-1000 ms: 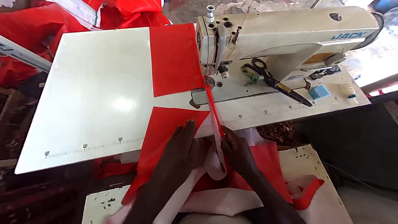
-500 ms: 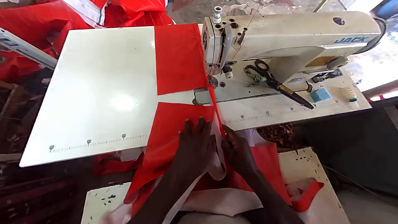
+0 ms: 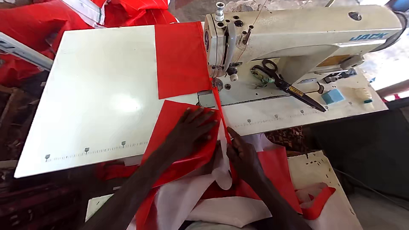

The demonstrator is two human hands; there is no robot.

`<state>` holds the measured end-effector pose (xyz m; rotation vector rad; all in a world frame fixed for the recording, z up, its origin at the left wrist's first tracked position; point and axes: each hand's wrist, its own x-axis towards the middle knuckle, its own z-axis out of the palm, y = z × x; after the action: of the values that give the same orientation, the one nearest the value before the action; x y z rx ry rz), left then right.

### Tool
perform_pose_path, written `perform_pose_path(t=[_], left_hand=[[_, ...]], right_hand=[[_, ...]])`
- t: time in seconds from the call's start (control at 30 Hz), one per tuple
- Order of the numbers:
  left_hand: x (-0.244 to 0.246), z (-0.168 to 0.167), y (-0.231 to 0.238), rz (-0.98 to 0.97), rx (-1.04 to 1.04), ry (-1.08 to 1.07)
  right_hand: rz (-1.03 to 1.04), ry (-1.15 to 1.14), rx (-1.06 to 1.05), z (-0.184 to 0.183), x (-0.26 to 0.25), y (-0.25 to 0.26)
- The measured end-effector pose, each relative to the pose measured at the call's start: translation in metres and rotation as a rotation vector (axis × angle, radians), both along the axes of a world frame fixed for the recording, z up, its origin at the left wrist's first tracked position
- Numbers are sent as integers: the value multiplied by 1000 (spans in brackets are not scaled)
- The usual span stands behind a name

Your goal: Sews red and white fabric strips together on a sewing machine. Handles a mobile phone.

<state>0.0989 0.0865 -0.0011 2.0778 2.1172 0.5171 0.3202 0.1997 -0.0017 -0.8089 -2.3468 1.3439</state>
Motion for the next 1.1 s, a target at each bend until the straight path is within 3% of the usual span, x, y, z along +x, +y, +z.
perform_pose_path(t=[0.5,0.83,1.1], left_hand=[[10,-10,34,327,24,25],[10,-9,41,373,42,-2],[9,-10,41,338,52,4]], right_hand=[[-4,-26,104,-1,-4,-6],[53,-111,190,4,-9,-5],[164,-306,253,26,-12,9]])
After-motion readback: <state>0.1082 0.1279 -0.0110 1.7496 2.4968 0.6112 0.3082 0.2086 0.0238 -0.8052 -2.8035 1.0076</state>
